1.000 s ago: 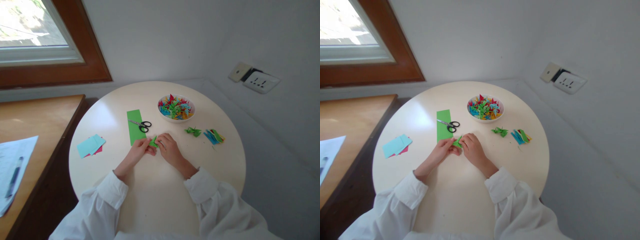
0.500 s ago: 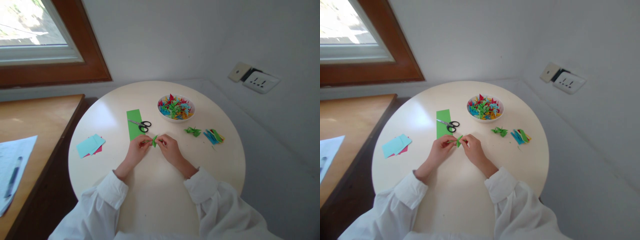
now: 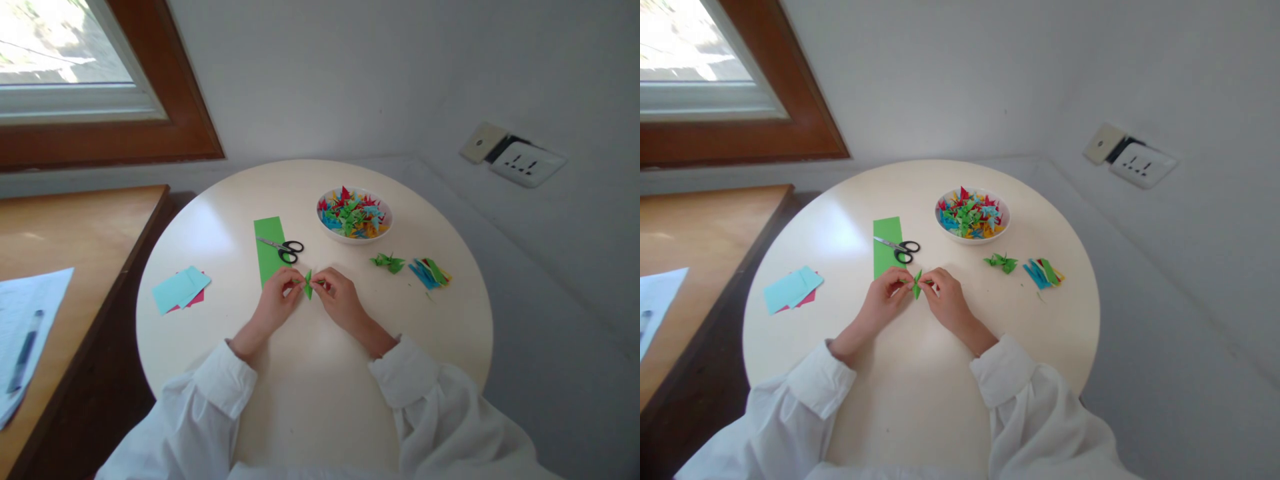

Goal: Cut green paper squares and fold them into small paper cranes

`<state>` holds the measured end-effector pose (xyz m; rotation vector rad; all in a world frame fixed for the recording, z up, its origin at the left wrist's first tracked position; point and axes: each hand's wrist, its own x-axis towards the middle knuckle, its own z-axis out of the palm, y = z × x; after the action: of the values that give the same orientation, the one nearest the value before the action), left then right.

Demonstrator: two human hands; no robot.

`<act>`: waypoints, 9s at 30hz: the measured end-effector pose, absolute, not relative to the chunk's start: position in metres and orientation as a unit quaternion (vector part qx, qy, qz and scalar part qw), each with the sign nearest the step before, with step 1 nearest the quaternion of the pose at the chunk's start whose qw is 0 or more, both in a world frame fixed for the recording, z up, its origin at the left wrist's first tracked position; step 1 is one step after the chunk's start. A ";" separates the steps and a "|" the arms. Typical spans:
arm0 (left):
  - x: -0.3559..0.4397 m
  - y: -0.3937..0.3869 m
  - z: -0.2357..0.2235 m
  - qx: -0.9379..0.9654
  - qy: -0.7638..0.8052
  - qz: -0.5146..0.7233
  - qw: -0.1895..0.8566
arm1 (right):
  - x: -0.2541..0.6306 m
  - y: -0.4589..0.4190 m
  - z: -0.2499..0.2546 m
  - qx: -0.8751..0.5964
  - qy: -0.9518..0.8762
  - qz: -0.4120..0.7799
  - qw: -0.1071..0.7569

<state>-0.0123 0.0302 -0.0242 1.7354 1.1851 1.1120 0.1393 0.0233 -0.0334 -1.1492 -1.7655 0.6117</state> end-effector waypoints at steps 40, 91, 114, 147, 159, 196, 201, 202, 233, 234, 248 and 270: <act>-0.011 0.034 -0.032 0.451 0.451 0.456 0.621 | 0.136 0.026 -0.039 -0.504 -0.603 0.373 0.492; -0.010 0.032 -0.022 0.280 0.418 0.494 0.709 | 0.134 0.029 -0.044 -0.445 -0.516 0.504 0.531; -0.008 0.030 -0.011 0.360 0.417 0.534 0.641 | 0.136 0.028 -0.036 -0.468 -0.502 0.460 0.563; -0.005 0.032 -0.031 0.571 0.465 0.504 0.451 | 0.135 0.024 -0.034 -0.474 -0.701 0.278 0.453; -0.001 0.029 -0.030 0.472 0.454 0.518 0.551 | 0.131 0.022 -0.031 -0.526 -0.643 0.274 0.484; -0.004 0.027 -0.015 0.483 0.467 0.533 0.514 | 0.138 0.027 -0.035 -0.457 -0.642 0.311 0.531; -0.003 0.028 -0.015 0.481 0.488 0.511 0.519 | 0.137 0.027 -0.034 -0.468 -0.633 0.318 0.528; -0.003 0.028 -0.016 0.481 0.489 0.508 0.521 | 0.136 0.027 -0.034 -0.471 -0.634 0.318 0.525; -0.007 0.032 -0.026 0.549 0.484 0.514 0.448 | 0.140 0.026 -0.032 -0.467 -0.689 0.248 0.497; -0.008 0.032 -0.026 0.554 0.487 0.508 0.445 | 0.141 0.026 -0.032 -0.463 -0.693 0.240 0.497; -0.005 0.031 -0.025 0.404 0.478 0.477 0.617 | 0.140 0.023 -0.030 -0.470 -0.701 0.213 0.493; -0.006 0.031 -0.028 0.445 0.479 0.494 0.573 | 0.132 0.023 -0.040 -0.486 -0.610 0.387 0.492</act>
<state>-0.0057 0.0314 -0.0279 1.0445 1.1231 1.1582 0.1316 0.0226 -0.0398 -1.1786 -1.4796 0.9388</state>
